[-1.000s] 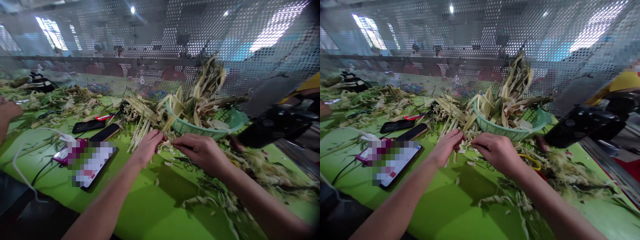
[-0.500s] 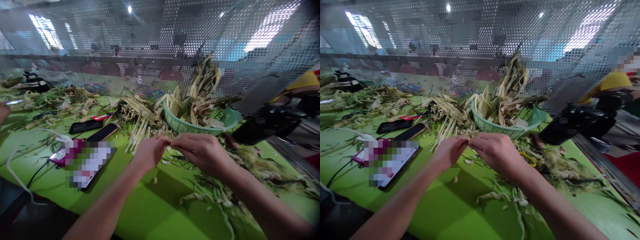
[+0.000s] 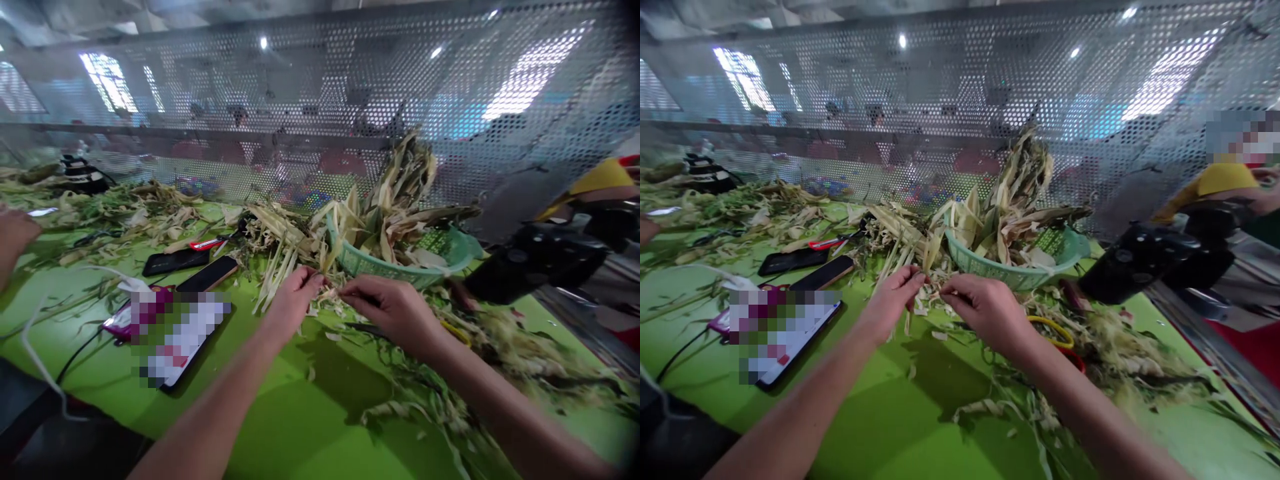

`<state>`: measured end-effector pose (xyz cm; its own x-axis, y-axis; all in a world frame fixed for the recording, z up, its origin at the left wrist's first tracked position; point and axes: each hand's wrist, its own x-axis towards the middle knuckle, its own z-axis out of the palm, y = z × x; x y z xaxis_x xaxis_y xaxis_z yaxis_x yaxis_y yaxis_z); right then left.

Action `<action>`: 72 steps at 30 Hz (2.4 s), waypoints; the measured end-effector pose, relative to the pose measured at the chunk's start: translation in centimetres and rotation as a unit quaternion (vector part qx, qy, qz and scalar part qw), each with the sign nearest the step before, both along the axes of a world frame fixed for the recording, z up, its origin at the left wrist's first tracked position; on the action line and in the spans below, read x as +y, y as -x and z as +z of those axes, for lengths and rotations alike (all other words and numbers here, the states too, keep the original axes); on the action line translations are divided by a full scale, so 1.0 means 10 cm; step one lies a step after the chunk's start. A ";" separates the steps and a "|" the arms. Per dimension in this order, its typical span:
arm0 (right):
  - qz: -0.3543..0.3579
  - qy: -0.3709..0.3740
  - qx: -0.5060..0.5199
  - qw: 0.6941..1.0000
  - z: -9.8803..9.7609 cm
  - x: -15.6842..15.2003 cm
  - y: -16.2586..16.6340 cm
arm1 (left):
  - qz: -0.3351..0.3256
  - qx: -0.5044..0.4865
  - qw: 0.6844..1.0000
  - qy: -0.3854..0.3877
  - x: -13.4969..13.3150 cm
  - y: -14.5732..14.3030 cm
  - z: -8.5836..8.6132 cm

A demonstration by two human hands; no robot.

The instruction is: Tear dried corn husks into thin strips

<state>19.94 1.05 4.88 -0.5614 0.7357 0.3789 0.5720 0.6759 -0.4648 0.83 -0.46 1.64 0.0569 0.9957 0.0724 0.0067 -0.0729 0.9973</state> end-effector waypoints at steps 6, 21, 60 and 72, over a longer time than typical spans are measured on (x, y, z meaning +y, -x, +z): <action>-0.014 -0.201 -0.088 0.976 -0.04 -0.17 0.10 | 0.036 0.061 0.997 -0.019 -0.01 0.01 0.04; -0.009 -0.056 -0.012 0.998 0.11 0.06 -0.16 | -0.125 0.296 0.933 -0.159 -0.07 -0.02 0.01; -0.015 0.438 0.441 0.783 -0.29 -0.10 0.33 | 0.130 0.338 0.906 -0.217 -0.09 -0.13 -0.11; -0.072 0.312 0.449 0.834 -0.27 0.04 0.18 | 0.023 0.236 0.952 -0.192 -0.09 -0.12 -0.02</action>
